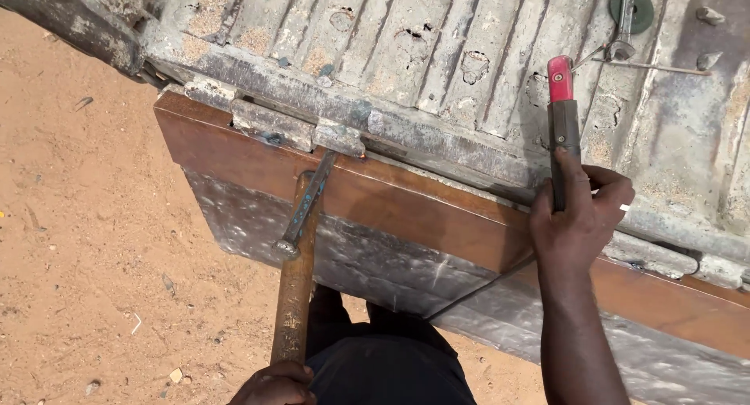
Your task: The recorder is welding and hammering a metal plate onto the tailgate or bed of a truck.
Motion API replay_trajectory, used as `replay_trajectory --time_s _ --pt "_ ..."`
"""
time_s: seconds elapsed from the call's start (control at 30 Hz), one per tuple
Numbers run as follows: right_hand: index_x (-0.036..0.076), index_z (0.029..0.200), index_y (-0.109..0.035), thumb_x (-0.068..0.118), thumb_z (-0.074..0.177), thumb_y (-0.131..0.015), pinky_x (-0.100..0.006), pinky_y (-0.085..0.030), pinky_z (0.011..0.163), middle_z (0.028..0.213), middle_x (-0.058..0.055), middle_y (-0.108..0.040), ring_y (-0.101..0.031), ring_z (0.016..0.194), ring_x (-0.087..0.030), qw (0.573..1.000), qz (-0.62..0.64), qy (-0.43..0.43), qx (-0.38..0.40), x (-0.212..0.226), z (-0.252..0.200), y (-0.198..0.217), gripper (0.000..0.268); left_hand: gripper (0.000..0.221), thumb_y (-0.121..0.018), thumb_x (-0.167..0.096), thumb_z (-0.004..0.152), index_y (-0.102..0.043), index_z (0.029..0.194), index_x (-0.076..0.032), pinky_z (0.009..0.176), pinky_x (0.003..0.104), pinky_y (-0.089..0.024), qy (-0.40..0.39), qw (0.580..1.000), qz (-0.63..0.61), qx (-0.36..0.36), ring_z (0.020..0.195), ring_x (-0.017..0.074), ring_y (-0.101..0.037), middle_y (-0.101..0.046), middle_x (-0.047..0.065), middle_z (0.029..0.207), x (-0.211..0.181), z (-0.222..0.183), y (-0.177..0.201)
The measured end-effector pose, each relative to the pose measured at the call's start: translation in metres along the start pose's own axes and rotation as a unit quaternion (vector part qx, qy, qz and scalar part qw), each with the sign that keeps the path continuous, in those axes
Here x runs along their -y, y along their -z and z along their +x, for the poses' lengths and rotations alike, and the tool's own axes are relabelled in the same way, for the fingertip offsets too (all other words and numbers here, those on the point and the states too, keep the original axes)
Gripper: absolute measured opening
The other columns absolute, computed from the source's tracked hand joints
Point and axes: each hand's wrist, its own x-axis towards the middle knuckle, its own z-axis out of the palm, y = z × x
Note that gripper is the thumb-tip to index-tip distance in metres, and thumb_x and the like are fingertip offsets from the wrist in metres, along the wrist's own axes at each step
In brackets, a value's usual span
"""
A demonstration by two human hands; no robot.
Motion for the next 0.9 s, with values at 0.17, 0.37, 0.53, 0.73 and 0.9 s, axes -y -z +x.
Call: replay_trajectory --time_s 0.17,0.37,0.53,0.73,0.9 --pt "0.012 0.144 -0.068 -0.002 0.090 -0.078 -0.048 -0.049 0.099 0.127 -0.018 -0.051 -0.053 0.118 -0.037 1.000 -0.014 -0.010 0.015 0.008 -0.002 -0.013 0.057 0.023 -0.086 -0.019 0.078 -0.066 0.083 -0.010 0.083 0.045 -0.068 -0.020 0.998 0.042 -0.034 0.087 0.0235 -0.081 -0.079 0.010 0.078 -0.091 0.044 0.008" --pt "0.003 0.150 -0.055 0.007 0.099 -0.079 -0.053 -0.047 0.105 0.133 -0.023 -0.051 -0.053 0.126 -0.040 0.999 0.006 -0.041 0.029 0.008 -0.017 -0.026 0.057 0.028 -0.084 -0.008 0.069 -0.064 0.088 -0.009 0.080 0.041 -0.065 -0.026 0.994 0.046 -0.095 0.081 0.0200 -0.082 -0.075 0.009 0.082 -0.145 0.059 0.027" --pt "-0.002 0.141 -0.061 0.014 0.103 -0.083 -0.055 -0.045 0.100 0.128 -0.023 -0.053 -0.053 0.120 -0.042 0.994 -0.058 -0.094 0.017 0.016 -0.016 -0.030 0.046 0.033 -0.081 -0.001 0.067 -0.063 0.093 -0.009 0.082 0.039 -0.063 -0.090 0.995 0.000 -0.031 0.087 0.0220 -0.080 -0.074 0.011 0.090 -0.116 0.063 0.074" --pt "-0.009 0.136 -0.059 -0.004 0.105 -0.061 -0.043 -0.053 0.098 0.124 -0.019 -0.057 -0.061 0.112 -0.027 0.984 0.093 -0.067 -0.133 0.079 -0.077 -0.024 0.031 0.033 -0.077 0.001 0.071 -0.063 0.100 -0.006 0.079 0.037 -0.063 -0.102 0.990 -0.098 -0.024 0.090 0.0244 -0.079 -0.075 0.014 0.099 -0.060 0.073 0.165" --pt "-0.008 0.127 -0.053 0.009 0.107 -0.038 -0.033 -0.050 0.070 0.096 -0.011 -0.058 -0.059 0.079 -0.019 0.929 0.296 -0.127 -0.185 0.125 -0.176 -0.029 0.030 0.034 -0.078 0.000 0.071 -0.063 0.101 -0.006 0.080 0.036 -0.064 -0.125 0.991 -0.039 -0.025 0.091 0.0217 -0.079 -0.075 0.011 0.095 -0.031 0.093 0.271"
